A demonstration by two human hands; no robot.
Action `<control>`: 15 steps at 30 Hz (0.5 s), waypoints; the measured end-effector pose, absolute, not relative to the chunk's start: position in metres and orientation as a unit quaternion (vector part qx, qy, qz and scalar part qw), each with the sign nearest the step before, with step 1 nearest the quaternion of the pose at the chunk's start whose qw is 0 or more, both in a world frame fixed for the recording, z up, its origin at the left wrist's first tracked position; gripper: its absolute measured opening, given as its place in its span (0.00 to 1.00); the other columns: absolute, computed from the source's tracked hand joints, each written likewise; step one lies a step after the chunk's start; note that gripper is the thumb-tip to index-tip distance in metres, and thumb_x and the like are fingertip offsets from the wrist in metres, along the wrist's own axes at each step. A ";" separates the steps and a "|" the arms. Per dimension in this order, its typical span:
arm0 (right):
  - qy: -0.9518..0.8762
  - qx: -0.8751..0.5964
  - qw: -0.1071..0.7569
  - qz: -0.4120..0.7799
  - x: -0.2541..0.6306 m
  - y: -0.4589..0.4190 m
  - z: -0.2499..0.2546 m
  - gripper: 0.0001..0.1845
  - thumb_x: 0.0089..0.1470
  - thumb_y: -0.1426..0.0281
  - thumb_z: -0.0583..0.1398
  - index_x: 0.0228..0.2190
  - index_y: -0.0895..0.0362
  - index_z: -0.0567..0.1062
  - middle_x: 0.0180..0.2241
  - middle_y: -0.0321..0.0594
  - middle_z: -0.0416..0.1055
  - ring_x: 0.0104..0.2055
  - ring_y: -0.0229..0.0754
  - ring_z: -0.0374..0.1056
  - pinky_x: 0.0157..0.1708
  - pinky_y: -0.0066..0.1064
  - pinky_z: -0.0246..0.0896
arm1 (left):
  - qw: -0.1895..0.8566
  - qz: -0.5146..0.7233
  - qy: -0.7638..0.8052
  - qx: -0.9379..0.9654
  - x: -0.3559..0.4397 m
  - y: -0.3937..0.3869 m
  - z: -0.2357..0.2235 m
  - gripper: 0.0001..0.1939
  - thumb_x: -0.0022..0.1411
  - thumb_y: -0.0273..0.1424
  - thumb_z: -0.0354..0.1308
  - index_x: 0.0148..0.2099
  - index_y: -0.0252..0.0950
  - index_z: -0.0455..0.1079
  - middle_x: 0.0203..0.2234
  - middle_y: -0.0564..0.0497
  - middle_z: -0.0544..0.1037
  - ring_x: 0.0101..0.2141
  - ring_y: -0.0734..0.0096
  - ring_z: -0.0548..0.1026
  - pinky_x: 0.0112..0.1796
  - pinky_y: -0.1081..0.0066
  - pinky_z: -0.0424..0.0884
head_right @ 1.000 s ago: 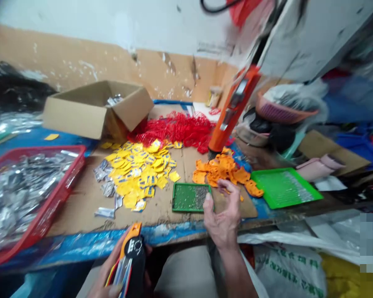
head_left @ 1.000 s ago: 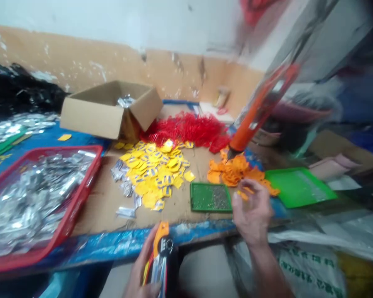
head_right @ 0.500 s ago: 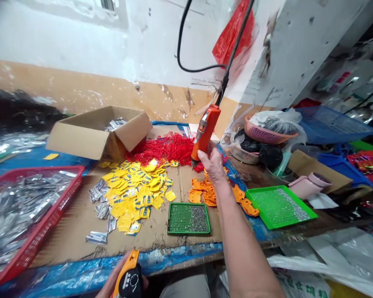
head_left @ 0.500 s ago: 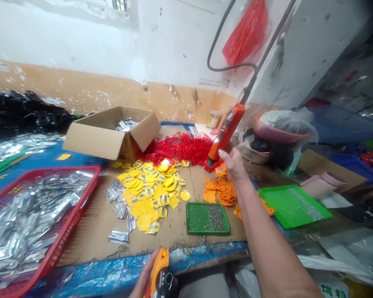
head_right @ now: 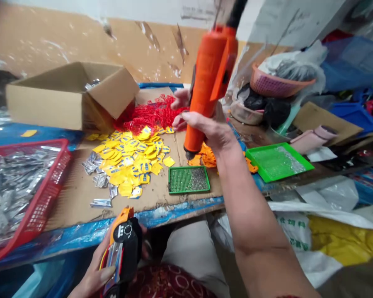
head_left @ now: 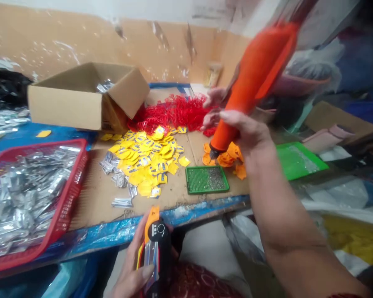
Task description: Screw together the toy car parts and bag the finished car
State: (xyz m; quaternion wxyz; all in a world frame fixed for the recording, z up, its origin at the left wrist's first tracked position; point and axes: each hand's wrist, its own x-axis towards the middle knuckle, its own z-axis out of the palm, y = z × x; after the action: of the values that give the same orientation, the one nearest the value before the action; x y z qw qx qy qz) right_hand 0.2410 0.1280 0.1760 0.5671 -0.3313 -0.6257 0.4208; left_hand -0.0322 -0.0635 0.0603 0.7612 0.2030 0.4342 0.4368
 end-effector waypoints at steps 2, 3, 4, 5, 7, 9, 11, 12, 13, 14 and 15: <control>-0.615 -0.338 0.573 0.424 0.236 0.124 0.176 0.27 0.42 0.55 0.69 0.42 0.54 0.72 0.37 0.36 0.71 0.29 0.37 0.70 0.32 0.33 0.72 | 0.759 0.433 0.447 0.190 -0.032 -0.067 0.059 0.54 0.46 0.36 0.68 0.71 0.48 0.45 0.53 0.45 0.76 0.38 0.53 0.78 0.31 0.68 0.74; -0.604 -0.342 0.583 0.422 0.234 0.121 0.174 0.26 0.42 0.55 0.69 0.40 0.54 0.71 0.35 0.35 0.70 0.27 0.35 0.69 0.30 0.32 0.71 | 0.757 0.430 0.457 0.181 -0.032 -0.069 0.059 0.54 0.46 0.36 0.67 0.71 0.49 0.45 0.53 0.46 0.75 0.37 0.54 0.78 0.31 0.67 0.75; -0.592 -0.348 0.595 0.418 0.232 0.117 0.170 0.25 0.43 0.55 0.69 0.39 0.54 0.70 0.33 0.34 0.70 0.25 0.34 0.68 0.29 0.31 0.69 | 0.755 0.427 0.467 0.172 -0.033 -0.069 0.058 0.54 0.47 0.36 0.67 0.71 0.50 0.44 0.53 0.46 0.75 0.36 0.55 0.78 0.31 0.67 0.75; -0.579 -0.353 0.607 0.415 0.231 0.112 0.166 0.24 0.43 0.55 0.69 0.38 0.54 0.70 0.30 0.33 0.69 0.24 0.34 0.66 0.28 0.31 0.68 | 0.751 0.426 0.476 0.166 -0.032 -0.069 0.058 0.54 0.47 0.35 0.67 0.72 0.50 0.43 0.53 0.46 0.75 0.34 0.56 0.78 0.31 0.66 0.76; -0.555 -0.369 0.623 0.409 0.229 0.103 0.155 0.23 0.44 0.56 0.69 0.38 0.52 0.69 0.26 0.30 0.65 0.23 0.34 0.64 0.26 0.30 0.67 | 0.743 0.431 0.484 0.167 -0.031 -0.067 0.058 0.55 0.46 0.35 0.67 0.72 0.49 0.43 0.54 0.45 0.75 0.32 0.58 0.78 0.30 0.67 0.75; -0.536 -0.386 0.635 0.401 0.229 0.093 0.143 0.23 0.44 0.55 0.68 0.39 0.51 0.69 0.23 0.29 0.62 0.22 0.35 0.62 0.25 0.31 0.67 | 0.736 0.440 0.482 0.179 -0.027 -0.062 0.059 0.54 0.46 0.35 0.66 0.72 0.47 0.44 0.53 0.44 0.75 0.31 0.61 0.77 0.28 0.69 0.74; -0.523 -0.393 0.646 0.394 0.230 0.085 0.132 0.24 0.45 0.55 0.68 0.40 0.50 0.69 0.23 0.29 0.60 0.21 0.35 0.62 0.24 0.33 0.66 | 0.737 0.441 0.473 0.196 -0.023 -0.055 0.061 0.53 0.47 0.35 0.66 0.71 0.46 0.44 0.53 0.43 0.75 0.28 0.65 0.76 0.26 0.71 0.73; -0.519 -0.394 0.650 0.390 0.229 0.082 0.128 0.24 0.45 0.55 0.69 0.40 0.50 0.68 0.23 0.29 0.61 0.21 0.35 0.62 0.24 0.33 0.66 | 0.737 0.442 0.469 0.203 -0.021 -0.052 0.061 0.53 0.47 0.35 0.66 0.71 0.45 0.44 0.53 0.42 0.75 0.28 0.65 0.75 0.26 0.71 0.73; -0.516 -0.394 0.654 0.388 0.229 0.079 0.124 0.24 0.45 0.56 0.69 0.40 0.50 0.68 0.23 0.29 0.61 0.21 0.35 0.62 0.25 0.34 0.66 | 0.735 0.444 0.468 0.208 -0.019 -0.049 0.062 0.53 0.47 0.36 0.67 0.71 0.45 0.45 0.53 0.42 0.74 0.29 0.64 0.76 0.26 0.72 0.73; -0.510 -0.392 0.657 0.392 0.228 0.076 0.121 0.23 0.46 0.57 0.69 0.40 0.50 0.67 0.23 0.28 0.61 0.21 0.35 0.62 0.25 0.34 0.66 | 0.733 0.447 0.468 0.212 -0.018 -0.046 0.062 0.53 0.46 0.36 0.67 0.71 0.45 0.46 0.54 0.41 0.74 0.31 0.62 0.77 0.26 0.72 0.73; -0.505 -0.388 0.661 0.398 0.227 0.074 0.119 0.22 0.46 0.59 0.70 0.39 0.50 0.67 0.22 0.28 0.61 0.20 0.35 0.62 0.25 0.33 0.66 | 0.730 0.448 0.471 0.212 -0.017 -0.044 0.062 0.53 0.46 0.36 0.67 0.71 0.45 0.47 0.54 0.41 0.73 0.34 0.59 0.78 0.26 0.72 0.73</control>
State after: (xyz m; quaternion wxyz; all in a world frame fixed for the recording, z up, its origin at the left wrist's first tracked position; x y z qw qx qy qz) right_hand 0.2270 0.0741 0.1191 0.6607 -0.3879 -0.5047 0.3979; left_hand -0.0173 -0.0437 0.0622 0.7295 0.2121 0.4710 0.4484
